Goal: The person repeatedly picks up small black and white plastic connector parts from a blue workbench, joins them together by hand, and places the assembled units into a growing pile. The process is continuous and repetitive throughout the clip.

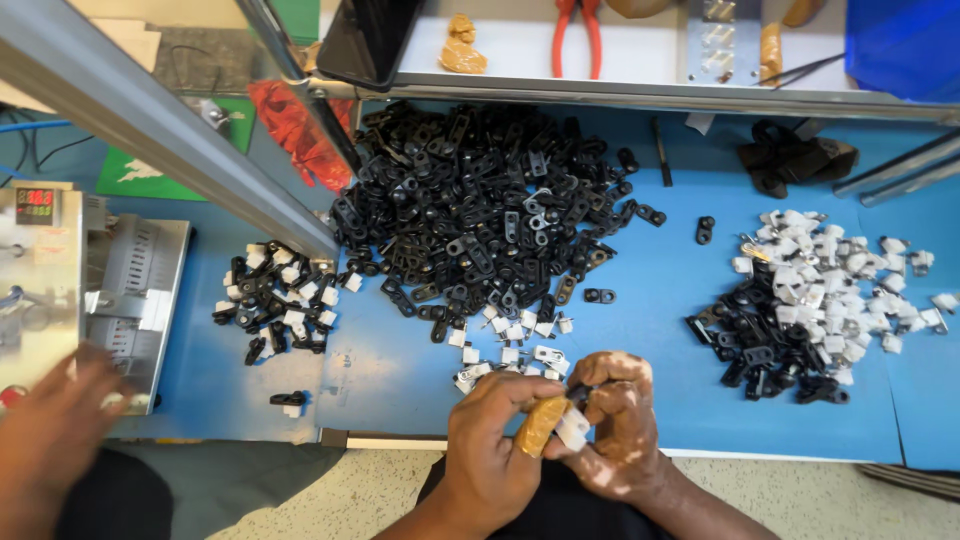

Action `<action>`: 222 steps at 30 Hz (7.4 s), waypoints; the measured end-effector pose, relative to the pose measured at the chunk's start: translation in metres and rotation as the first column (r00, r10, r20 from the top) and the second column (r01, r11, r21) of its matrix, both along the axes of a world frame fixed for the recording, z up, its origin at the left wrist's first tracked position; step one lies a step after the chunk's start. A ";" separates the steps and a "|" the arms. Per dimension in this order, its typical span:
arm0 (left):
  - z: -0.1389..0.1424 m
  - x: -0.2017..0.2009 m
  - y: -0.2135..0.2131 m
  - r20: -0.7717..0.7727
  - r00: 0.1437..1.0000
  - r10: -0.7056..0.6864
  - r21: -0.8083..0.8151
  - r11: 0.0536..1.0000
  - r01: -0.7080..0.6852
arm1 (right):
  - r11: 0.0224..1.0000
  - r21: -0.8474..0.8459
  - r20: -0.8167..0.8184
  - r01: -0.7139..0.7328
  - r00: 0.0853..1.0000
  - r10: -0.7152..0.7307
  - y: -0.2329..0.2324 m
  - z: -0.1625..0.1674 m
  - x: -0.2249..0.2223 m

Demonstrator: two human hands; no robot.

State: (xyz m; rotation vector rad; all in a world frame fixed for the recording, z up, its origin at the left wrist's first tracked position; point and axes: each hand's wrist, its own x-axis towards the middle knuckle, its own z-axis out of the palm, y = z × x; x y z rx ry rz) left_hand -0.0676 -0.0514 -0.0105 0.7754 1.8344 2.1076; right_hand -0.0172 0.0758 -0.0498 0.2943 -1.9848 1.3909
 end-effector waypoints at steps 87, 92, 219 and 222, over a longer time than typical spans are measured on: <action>-0.076 -0.033 0.030 0.731 0.628 -0.269 0.217 0.963 0.160 | 0.850 -0.521 0.549 0.075 0.792 0.266 0.049 -0.001 -0.012; -0.070 -0.030 0.029 0.767 0.545 -0.340 0.299 0.940 0.164 | 0.999 -0.035 0.521 0.019 0.854 0.002 0.045 0.006 -0.007; -0.112 -0.122 -0.063 -0.565 0.616 0.549 -0.445 0.426 -0.787 | 0.838 0.403 0.803 -0.368 0.581 -0.131 0.047 -0.072 -0.014; -0.106 -0.119 -0.054 -0.777 0.615 0.136 -0.619 0.012 -0.785 | 0.818 0.460 0.754 -0.347 0.640 -0.152 0.048 -0.071 -0.014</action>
